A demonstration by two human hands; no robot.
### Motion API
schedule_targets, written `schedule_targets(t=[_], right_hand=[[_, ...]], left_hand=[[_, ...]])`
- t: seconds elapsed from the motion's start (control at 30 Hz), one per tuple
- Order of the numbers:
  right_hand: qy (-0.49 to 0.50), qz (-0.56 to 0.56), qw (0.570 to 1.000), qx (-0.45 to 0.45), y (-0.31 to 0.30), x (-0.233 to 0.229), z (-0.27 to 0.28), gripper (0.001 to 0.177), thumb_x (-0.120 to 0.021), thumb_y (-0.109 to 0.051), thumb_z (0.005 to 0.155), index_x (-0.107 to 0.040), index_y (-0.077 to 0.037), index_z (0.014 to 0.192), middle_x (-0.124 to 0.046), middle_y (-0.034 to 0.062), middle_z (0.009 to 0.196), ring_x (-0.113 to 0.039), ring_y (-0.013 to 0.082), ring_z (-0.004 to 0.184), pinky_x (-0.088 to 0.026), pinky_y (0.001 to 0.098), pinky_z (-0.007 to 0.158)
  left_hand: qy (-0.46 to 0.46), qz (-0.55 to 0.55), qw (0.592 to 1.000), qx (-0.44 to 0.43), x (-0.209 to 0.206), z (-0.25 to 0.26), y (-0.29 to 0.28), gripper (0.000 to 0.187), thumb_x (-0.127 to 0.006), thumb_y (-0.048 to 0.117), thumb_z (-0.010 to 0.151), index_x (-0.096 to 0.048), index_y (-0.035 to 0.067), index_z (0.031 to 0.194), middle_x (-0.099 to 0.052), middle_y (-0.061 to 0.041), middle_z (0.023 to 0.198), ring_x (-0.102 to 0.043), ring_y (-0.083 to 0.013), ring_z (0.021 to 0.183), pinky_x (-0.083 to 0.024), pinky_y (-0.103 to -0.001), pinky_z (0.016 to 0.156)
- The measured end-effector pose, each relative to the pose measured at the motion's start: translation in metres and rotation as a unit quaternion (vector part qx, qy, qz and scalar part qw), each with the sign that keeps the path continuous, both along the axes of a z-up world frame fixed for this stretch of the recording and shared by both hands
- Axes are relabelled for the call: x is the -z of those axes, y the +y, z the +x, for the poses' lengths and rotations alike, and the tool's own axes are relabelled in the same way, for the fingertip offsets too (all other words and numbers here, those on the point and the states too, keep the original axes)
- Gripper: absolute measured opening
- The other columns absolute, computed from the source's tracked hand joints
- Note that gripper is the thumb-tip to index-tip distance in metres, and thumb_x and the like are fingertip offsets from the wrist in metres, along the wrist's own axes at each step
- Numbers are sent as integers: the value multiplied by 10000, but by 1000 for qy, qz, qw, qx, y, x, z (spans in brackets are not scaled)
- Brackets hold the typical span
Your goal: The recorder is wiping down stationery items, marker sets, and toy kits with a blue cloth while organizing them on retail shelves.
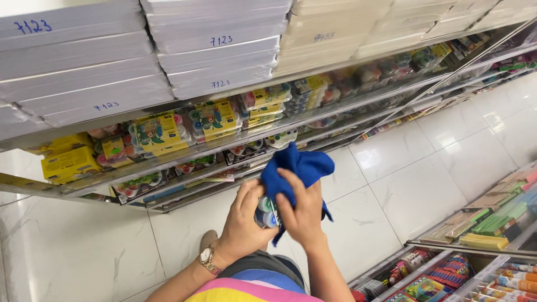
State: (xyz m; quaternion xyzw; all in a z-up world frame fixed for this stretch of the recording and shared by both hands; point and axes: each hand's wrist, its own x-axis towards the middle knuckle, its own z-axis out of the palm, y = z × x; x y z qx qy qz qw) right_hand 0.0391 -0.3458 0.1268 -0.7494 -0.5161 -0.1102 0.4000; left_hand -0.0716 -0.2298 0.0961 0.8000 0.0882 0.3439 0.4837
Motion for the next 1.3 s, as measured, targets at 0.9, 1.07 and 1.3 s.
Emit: schedule_targets(t=[0.9, 1.07, 1.3], right_hand=[[666, 374, 628, -150, 24, -8, 5, 494, -441, -301, 1101, -446, 30, 1468, -608, 268, 1365, -657, 339, 1183, -535, 430, 1016], [634, 182, 751, -39, 20, 29, 2, 412, -630, -124, 937, -554, 43, 1306, -665, 208, 1135, -683, 267, 976, -572, 377, 844], [567, 11, 822, 50, 5, 44, -2, 400, -792, 21, 802, -645, 52, 1172, -711, 158, 944, -704, 207, 804, -602, 332, 701]], left_hand=[[-78, -21, 996, 47, -22, 21, 10, 773, -907, 144, 678, -520, 59, 1342, -548, -138, 1311, -559, -315, 1280, -467, -414, 1124], [-16, 68, 996, -50, -20, 24, 25, 745, -947, 244, 593, -621, 64, 1238, -558, -124, 1195, -494, -318, 1202, -427, -463, 1056], [-5, 32, 996, -80, 17, 30, 90, 774, -944, 315, 665, -605, 30, 1300, -558, -143, 1243, -538, -304, 1207, -465, -427, 1042]])
